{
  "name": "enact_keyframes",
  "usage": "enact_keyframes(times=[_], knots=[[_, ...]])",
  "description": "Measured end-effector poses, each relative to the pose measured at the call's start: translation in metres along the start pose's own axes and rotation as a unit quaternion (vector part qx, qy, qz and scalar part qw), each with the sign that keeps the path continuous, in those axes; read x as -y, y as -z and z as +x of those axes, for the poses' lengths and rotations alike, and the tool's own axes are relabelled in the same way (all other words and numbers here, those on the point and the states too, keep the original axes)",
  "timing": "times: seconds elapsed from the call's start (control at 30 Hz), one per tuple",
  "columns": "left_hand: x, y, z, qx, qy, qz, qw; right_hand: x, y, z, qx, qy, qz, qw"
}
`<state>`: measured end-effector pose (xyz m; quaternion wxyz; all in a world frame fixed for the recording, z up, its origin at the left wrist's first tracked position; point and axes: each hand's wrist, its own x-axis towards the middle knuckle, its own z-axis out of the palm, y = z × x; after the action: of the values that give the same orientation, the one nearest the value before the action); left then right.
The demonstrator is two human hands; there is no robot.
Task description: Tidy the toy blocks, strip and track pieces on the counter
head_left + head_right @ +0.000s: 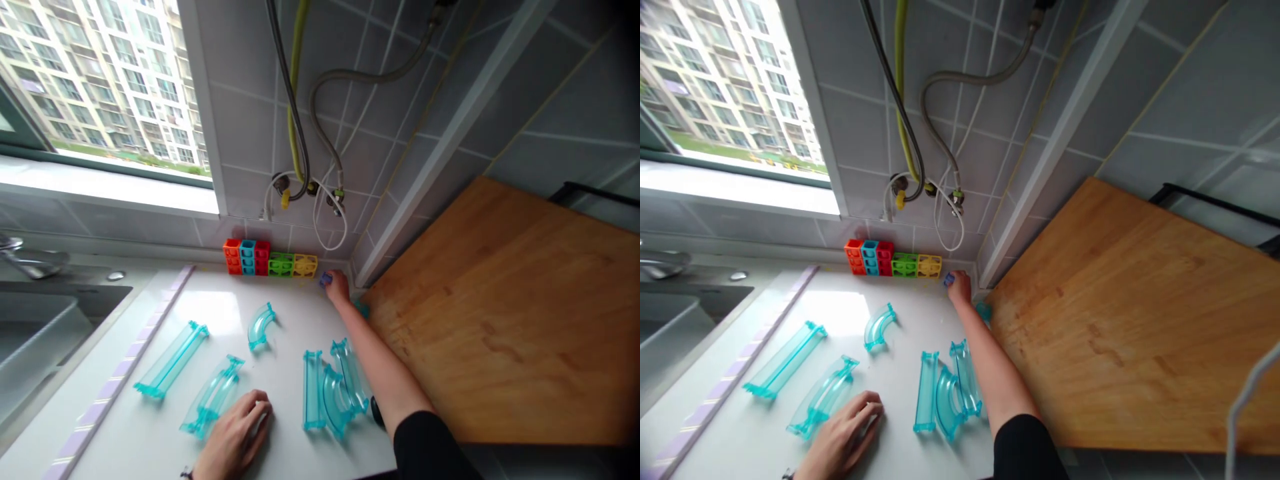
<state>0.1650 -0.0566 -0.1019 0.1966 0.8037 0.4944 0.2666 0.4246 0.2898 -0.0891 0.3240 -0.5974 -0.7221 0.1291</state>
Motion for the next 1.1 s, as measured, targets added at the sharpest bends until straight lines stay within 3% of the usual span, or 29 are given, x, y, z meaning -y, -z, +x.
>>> enact_keyframes(times=[0.27,0.57,0.8,0.93,1.1], knots=[[-0.002,0.003,0.002,-0.015,0.007,-0.035,0.999,-0.013,-0.018,0.035,0.057,0.001,-0.043,0.997],[-0.001,0.002,0.002,-0.031,0.011,-0.042,0.999,-0.011,-0.020,0.043,0.083,0.053,-0.090,0.991],[0.000,0.001,0.003,-0.030,0.011,-0.044,0.999,-0.001,-0.019,0.044,0.075,0.051,-0.119,0.989],[0.001,0.001,0.003,-0.033,0.017,-0.050,0.998,0.003,-0.006,0.043,0.089,0.036,-0.152,0.984],[0.002,0.001,0.002,-0.014,0.022,-0.065,0.998,-0.010,0.042,0.033,0.182,-0.011,-0.231,0.956]])
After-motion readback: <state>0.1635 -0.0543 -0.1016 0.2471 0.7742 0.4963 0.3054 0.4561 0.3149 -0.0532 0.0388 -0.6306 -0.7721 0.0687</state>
